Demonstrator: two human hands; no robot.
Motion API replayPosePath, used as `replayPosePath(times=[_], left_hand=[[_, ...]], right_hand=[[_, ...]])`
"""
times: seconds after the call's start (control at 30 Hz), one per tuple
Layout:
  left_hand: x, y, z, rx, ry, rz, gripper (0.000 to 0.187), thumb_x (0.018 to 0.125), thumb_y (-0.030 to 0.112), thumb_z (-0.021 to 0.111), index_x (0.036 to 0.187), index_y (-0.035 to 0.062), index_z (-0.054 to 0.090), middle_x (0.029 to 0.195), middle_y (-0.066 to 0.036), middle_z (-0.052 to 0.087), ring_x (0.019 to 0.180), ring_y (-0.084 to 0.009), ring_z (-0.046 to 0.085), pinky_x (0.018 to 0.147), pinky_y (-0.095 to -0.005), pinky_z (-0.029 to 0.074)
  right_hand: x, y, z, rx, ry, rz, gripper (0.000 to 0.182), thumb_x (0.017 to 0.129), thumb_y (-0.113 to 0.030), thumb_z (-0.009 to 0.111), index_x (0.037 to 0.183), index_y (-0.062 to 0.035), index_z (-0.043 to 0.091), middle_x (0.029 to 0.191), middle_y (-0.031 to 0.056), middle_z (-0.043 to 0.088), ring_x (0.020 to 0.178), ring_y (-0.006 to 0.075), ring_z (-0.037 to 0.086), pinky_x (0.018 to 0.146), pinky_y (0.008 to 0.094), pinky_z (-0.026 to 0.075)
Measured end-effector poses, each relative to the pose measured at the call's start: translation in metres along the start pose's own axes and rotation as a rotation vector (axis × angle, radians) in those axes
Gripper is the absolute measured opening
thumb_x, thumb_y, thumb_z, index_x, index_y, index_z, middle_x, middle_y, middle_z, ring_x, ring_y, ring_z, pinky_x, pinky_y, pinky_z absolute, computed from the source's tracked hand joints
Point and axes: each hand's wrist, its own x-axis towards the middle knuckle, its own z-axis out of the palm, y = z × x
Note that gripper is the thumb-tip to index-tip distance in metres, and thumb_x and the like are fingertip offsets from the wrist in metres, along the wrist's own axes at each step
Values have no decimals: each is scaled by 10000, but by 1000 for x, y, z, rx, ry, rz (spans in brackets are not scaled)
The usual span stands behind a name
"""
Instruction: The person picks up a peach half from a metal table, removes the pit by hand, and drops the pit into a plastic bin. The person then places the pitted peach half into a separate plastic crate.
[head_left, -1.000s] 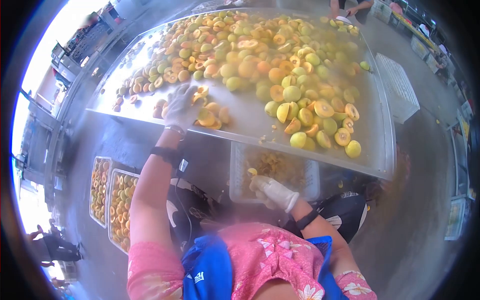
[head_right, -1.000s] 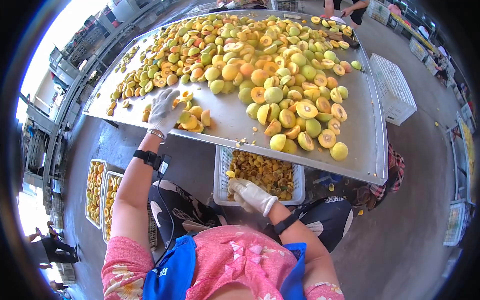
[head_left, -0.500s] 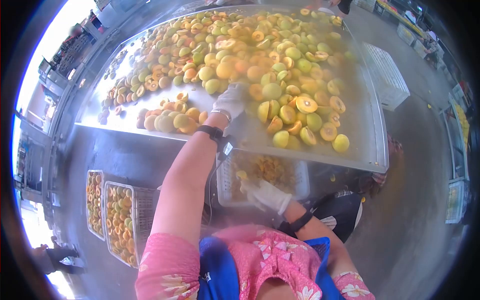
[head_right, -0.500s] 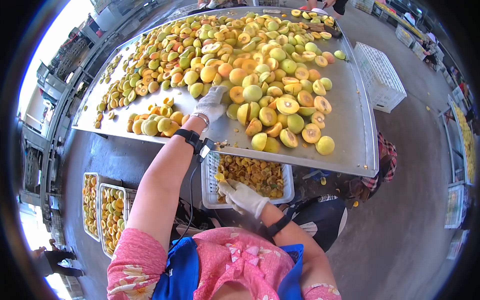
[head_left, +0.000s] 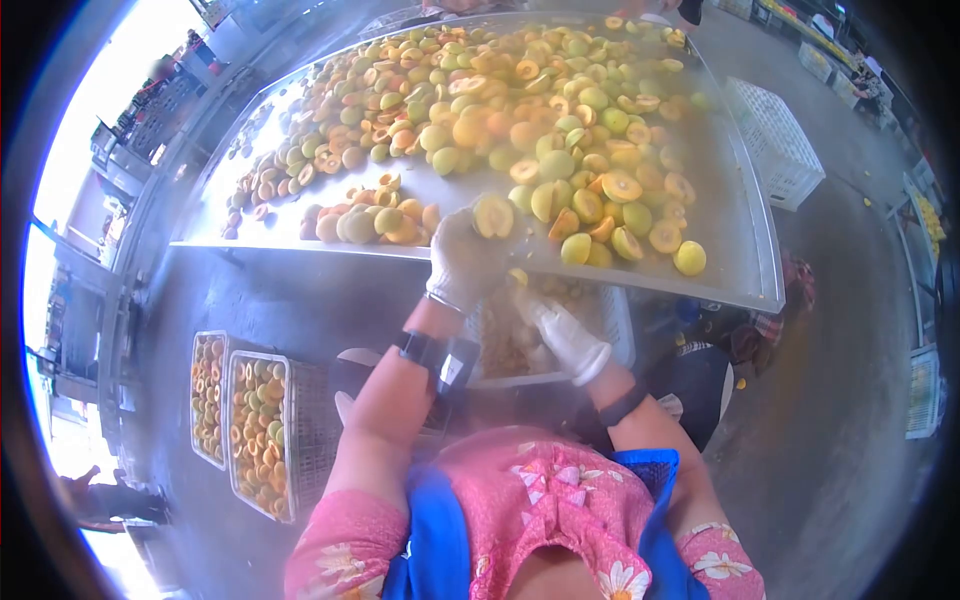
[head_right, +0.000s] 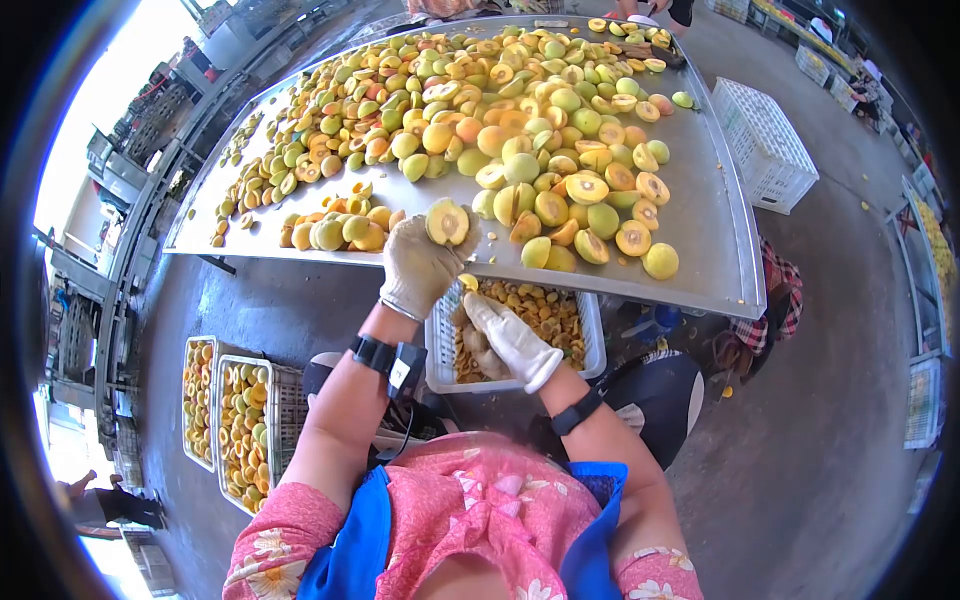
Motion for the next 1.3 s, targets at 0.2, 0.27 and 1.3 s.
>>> replayPosePath(times=[0.2, 0.27, 1.3], left_hand=[[-33, 47, 16, -1229, 213, -491, 389, 1012, 344, 458, 1232, 31, 527, 1168, -167, 603, 1083, -316, 598, 964, -472, 510], [-41, 44, 19, -1351, 199, -460, 383, 1012, 354, 465, 1242, 57, 535, 1155, -143, 617, 1055, -292, 609, 937, -457, 518], [-60, 72, 35, -831, 398, -363, 406, 1024, 402, 479, 1016, 18, 610, 926, -122, 661, 795, -218, 629, 738, -347, 544]], right_hand=[[0, -16, 17, 46, 114, 68, 367, 1022, -465, 458, 987, -114, 559, 617, -27, 504, 377, 83, 407, 333, 234, 297], [4, -4, 17, -102, 233, -92, 334, 1026, -434, 468, 981, -114, 550, 623, -20, 519, 386, 91, 438, 336, 248, 334], [-1, 4, 28, -400, 265, -261, 493, 1018, -430, 485, 1189, 18, 598, 1031, 232, 670, 901, 356, 631, 818, 403, 488]])
